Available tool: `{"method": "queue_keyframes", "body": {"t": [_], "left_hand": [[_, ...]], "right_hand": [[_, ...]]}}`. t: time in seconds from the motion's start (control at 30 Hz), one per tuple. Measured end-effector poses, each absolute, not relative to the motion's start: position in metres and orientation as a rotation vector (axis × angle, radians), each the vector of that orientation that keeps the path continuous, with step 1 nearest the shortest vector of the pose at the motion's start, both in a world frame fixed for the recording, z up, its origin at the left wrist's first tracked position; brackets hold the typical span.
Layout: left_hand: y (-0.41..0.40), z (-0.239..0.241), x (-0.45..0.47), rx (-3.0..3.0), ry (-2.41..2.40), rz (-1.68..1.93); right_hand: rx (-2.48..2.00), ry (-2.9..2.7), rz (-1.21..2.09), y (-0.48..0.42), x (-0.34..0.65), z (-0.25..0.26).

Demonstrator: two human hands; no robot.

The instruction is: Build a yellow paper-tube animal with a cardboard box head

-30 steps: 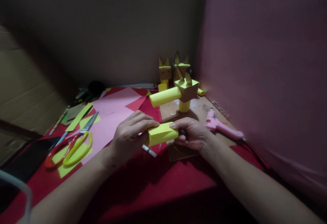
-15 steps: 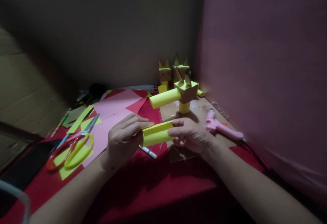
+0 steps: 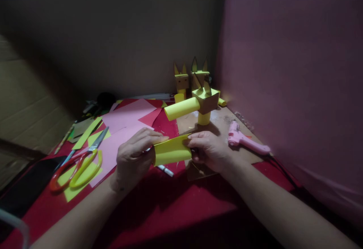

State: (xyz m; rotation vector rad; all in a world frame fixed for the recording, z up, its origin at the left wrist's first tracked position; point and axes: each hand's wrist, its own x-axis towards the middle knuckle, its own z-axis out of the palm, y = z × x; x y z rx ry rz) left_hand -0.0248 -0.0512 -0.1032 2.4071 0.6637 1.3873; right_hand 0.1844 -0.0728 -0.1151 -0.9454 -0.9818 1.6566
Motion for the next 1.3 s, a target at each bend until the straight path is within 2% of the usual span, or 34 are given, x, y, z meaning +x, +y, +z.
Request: {"method": "queue_keyframes", "body": {"t": [0.33,0.83,1.13,1.3], "left_hand": [[-0.046,-0.107,-0.025,2.587,0.506,1.396],[-0.049,-0.102,-0.024,2.736,0.534,1.332],[-0.05,-0.099,-0.024,2.657,0.577,1.344],[-0.053,-0.101,-0.026,2.341,0.712,1.335]], "right_hand": [[-1.077,-0.74,1.705,-0.075,0.179,-0.106],[-1.123,-0.562,1.82,-0.071,0.181,-0.11],[-0.956,-0.718,1.704,-0.074,0.182,-0.111],[-0.936,-0.797,1.449,-0.073,0.186,-0.116]]}}
